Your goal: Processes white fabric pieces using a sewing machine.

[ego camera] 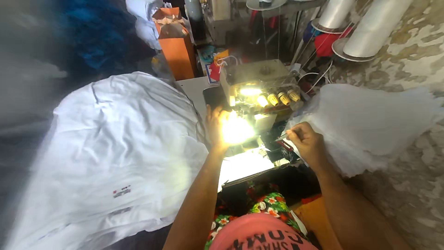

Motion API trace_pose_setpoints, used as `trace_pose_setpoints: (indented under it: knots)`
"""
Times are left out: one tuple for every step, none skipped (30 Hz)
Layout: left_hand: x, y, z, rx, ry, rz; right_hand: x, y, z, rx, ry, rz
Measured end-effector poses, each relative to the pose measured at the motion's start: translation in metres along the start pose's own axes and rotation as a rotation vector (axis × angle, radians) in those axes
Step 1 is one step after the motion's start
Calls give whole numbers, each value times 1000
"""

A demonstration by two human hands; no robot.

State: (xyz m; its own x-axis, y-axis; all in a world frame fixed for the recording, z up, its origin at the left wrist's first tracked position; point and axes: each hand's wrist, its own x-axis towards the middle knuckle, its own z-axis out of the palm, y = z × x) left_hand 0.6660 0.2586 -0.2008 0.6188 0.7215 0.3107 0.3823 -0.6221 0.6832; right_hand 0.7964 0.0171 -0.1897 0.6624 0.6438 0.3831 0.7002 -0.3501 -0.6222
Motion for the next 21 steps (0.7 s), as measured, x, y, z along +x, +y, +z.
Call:
trace_pose_setpoints:
  knots:
    - [1, 1, -1, -1, -8, -13, 1, 4, 4, 28, -47, 34]
    - [2, 2, -2, -5, -12, -27, 2, 9, 8, 46, -100, 66]
    - [2, 3, -2, -13, -10, -43, 2, 13, 12, 42, -144, 81]
    - [3, 4, -4, -29, -16, -59, 2, 18, 15, 25, -177, 84]
    - [4, 5, -6, -45, -16, -68, 4, 20, 15, 4, -220, 104]
    - [5, 5, -6, -53, -8, -69, 5, 20, 16, -4, -262, 134]
    - [5, 6, -5, -56, -6, -73, 5, 17, 16, 15, -284, 169]
    - [5, 5, -4, -54, -5, -74, 5, 13, 17, 68, -261, 180]
    - [6, 5, -4, -60, -4, -72, 3, 7, 20, 183, -193, 164]
    - [7, 5, -3, -59, -2, -69, 3, -2, 22, 353, -117, 139]
    - [7, 4, -2, -52, -6, -69, 4, -13, 24, 519, -54, 111]
    - [7, 5, -3, -44, -20, -74, 5, -24, 28, 669, -1, 79]
    - [7, 7, -4, -39, -41, -84, 7, -32, 34, 757, 39, 32]
    - [6, 8, -4, -41, -52, -93, 9, -38, 44, 782, 82, -13]
    - [6, 9, -4, -44, -52, -98, 11, -43, 55, 775, 123, -44]
    - [6, 9, -4, -45, -41, -94, 12, -46, 67, 743, 154, -68]
    - [6, 8, -4, -44, -35, -92, 13, -51, 79, 717, 178, -81]
    - [6, 7, -3, -43, -32, -90, 13, -56, 88, 714, 190, -93]
    - [6, 7, -3, -38, -32, -92, 12, -62, 95, 724, 195, -92]
    - [5, 9, -4, -34, -39, -101, 12, -68, 102, 730, 200, -88]
    - [6, 11, -5, -33, -48, -114, 12, -70, 108, 740, 208, -99]
